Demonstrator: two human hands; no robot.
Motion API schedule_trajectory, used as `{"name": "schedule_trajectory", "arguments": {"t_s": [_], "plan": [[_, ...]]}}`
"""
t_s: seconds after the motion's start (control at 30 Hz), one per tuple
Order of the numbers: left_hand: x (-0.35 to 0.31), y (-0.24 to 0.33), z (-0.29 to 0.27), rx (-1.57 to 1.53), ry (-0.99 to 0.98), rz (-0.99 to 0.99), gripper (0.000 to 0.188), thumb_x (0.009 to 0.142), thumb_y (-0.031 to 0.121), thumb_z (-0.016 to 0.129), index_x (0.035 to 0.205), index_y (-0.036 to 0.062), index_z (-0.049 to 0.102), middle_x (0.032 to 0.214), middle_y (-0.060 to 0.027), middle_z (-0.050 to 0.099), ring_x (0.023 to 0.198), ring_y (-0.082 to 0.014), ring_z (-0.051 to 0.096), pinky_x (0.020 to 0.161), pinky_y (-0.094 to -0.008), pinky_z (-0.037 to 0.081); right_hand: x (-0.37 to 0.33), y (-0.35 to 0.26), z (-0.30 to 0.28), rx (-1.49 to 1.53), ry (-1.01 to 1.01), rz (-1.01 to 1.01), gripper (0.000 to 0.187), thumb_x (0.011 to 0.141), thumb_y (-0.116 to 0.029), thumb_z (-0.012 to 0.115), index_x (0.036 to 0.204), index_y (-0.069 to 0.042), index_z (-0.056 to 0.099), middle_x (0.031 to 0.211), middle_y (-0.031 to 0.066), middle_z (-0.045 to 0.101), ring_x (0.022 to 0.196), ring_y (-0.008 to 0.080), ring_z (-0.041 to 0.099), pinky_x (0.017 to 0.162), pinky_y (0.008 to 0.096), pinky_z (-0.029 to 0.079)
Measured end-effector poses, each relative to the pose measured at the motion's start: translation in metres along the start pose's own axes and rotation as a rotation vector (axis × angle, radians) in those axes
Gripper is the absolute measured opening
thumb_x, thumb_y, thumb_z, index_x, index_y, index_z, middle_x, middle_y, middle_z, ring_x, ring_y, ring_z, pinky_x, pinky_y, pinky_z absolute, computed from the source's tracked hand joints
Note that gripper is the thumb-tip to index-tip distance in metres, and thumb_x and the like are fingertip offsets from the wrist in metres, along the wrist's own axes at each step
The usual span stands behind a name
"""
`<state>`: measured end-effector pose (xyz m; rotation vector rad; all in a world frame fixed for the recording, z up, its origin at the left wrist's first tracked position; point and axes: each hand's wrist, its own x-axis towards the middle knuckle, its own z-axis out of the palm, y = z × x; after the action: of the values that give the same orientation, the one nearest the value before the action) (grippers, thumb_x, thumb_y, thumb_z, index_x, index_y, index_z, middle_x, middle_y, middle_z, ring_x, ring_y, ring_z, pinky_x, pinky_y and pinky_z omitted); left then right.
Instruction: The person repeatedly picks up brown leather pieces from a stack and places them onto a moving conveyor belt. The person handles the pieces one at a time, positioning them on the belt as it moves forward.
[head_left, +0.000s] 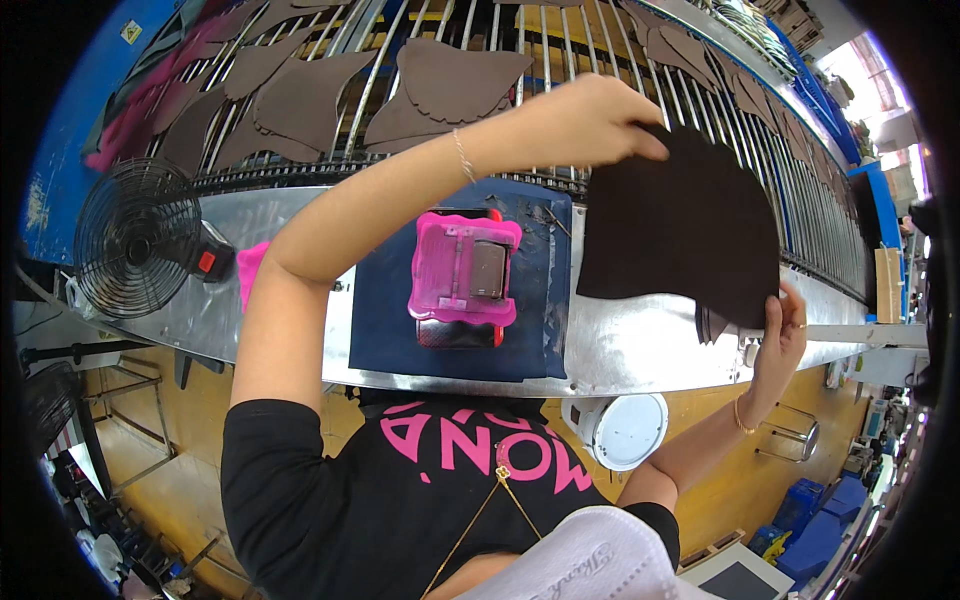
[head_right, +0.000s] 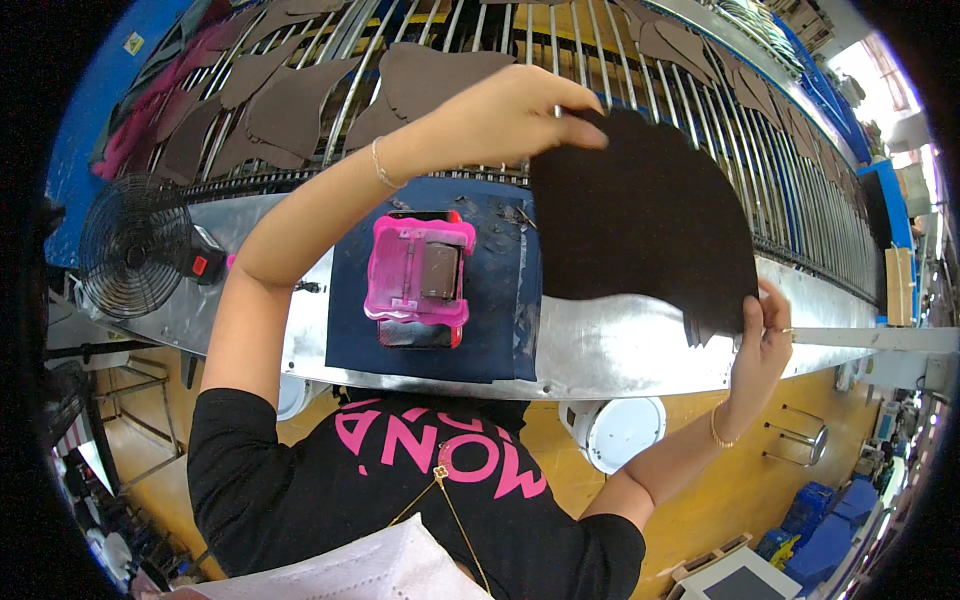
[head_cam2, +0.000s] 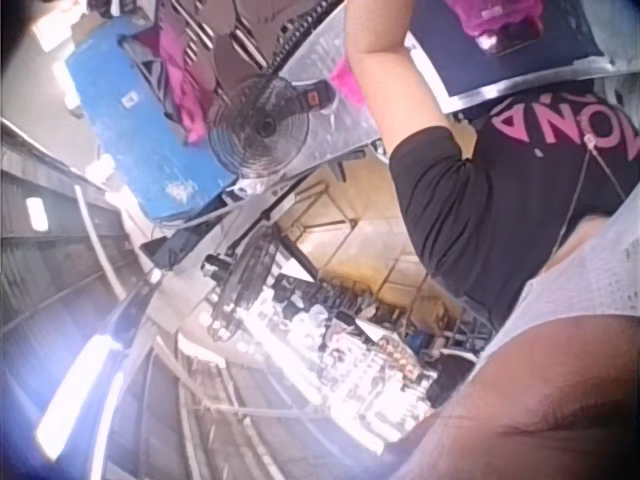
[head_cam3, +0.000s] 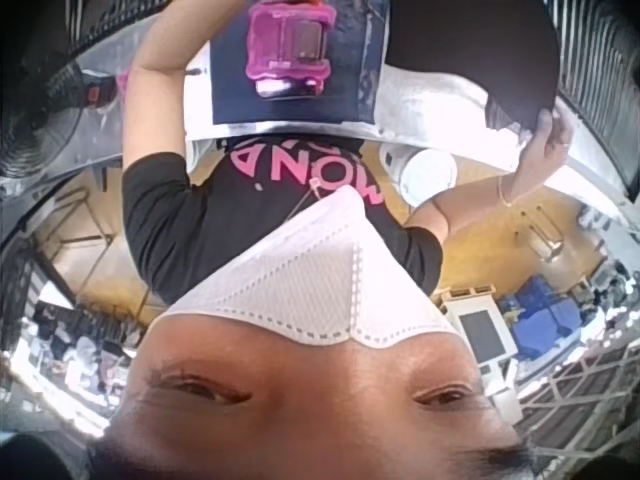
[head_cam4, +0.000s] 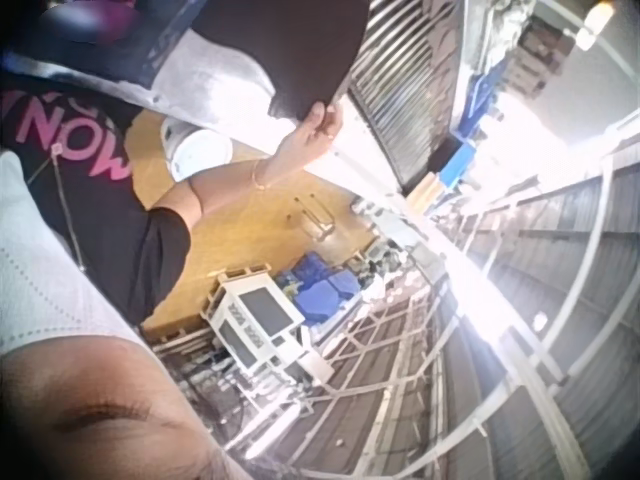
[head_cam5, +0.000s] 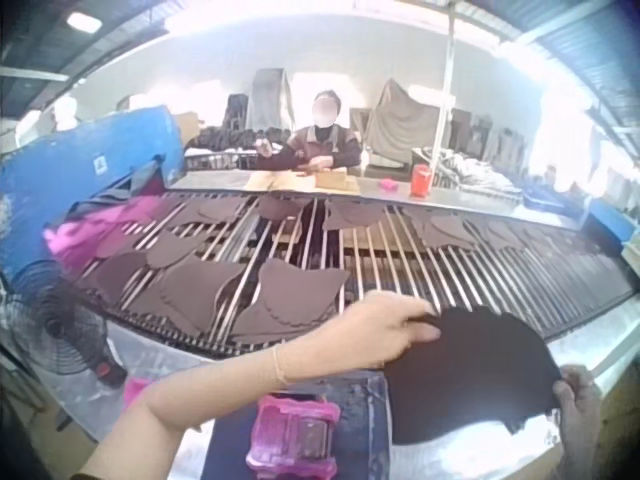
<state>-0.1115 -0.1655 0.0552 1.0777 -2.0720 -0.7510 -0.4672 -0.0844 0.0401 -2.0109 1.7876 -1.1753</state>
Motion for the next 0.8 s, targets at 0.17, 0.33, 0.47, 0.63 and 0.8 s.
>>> {"name": "schedule_trajectory", "arguments": {"t_s": [0.17, 0.33, 0.47, 0.63, 0.8], "plan": [[-0.009, -0.103, -0.033, -0.391, 0.364, -0.324, 0.035, 0.09, 0.02, 0.061, 0.115, -0.0022, 0.052, 0.062, -0.0019, 0.05, 0.038, -0.0057, 0.039, 0.035, -0.0223, 0.026, 0.016, 0.092, 0.008, -0.073, 0.12, 0.242, 0.041, 0.089, -0.022, 0.061, 0.124, -0.003, 0.053, 0.113, 0.0147, 0.06, 0.101, 0.0236, 0.057, 0.088, 0.0329, 0.044], [-0.034, -0.23, -0.057, -0.625, 0.545, -0.553, 0.034, 0.091, 0.011, 0.056, 0.117, -0.0089, 0.048, 0.066, -0.0038, 0.044, 0.039, -0.0095, 0.035, 0.036, -0.0272, 0.024, -0.025, 0.279, 0.031, -0.526, 0.067, 0.363, 0.057, 0.083, -0.04, 0.068, 0.117, 0.005, 0.057, 0.1, 0.0178, 0.063, 0.093, 0.0266, 0.06, 0.083, 0.0365, 0.046], [-0.047, -0.286, -0.049, -0.561, 0.615, -0.747, 0.048, 0.09, 0.009, 0.057, 0.131, -0.0086, 0.04, 0.068, -0.0063, 0.048, 0.041, -0.011, 0.039, 0.036, -0.0278, 0.027, -0.035, 0.277, 0.053, -0.351, 0.016, 0.604, 0.066, 0.078, -0.047, 0.07, 0.113, 0.007, 0.058, 0.1, 0.0244, 0.063, 0.093, 0.0336, 0.062, 0.084, 0.0388, 0.047], [-0.06, -0.318, -0.045, -0.304, 0.58, -0.895, 0.051, 0.084, 0.017, 0.065, 0.126, -0.004, 0.046, 0.081, -0.0135, 0.06, 0.047, -0.0139, 0.052, 0.039, -0.0289, 0.037, -0.034, 0.25, 0.069, -0.519, 0.133, 0.669, 0.066, 0.071, -0.046, 0.076, 0.109, 0.006, 0.061, 0.108, 0.0266, 0.059, 0.099, 0.0373, 0.058, 0.088, 0.042, 0.046], [-0.089, -0.334, -0.053, 0.408, 0.717, -0.758, 0.054, 0.075, 0.032, 0.073, 0.114, 0.0011, 0.053, 0.094, -0.0152, 0.063, 0.076, -0.022, 0.064, 0.063, -0.035, 0.049, -0.022, 0.21, 0.088, -0.602, 0.186, 0.696, 0.061, 0.068, -0.038, 0.08, 0.105, 0.008, 0.061, 0.104, 0.0279, 0.057, 0.097, 0.0401, 0.057, 0.086, 0.0443, 0.045]]}}
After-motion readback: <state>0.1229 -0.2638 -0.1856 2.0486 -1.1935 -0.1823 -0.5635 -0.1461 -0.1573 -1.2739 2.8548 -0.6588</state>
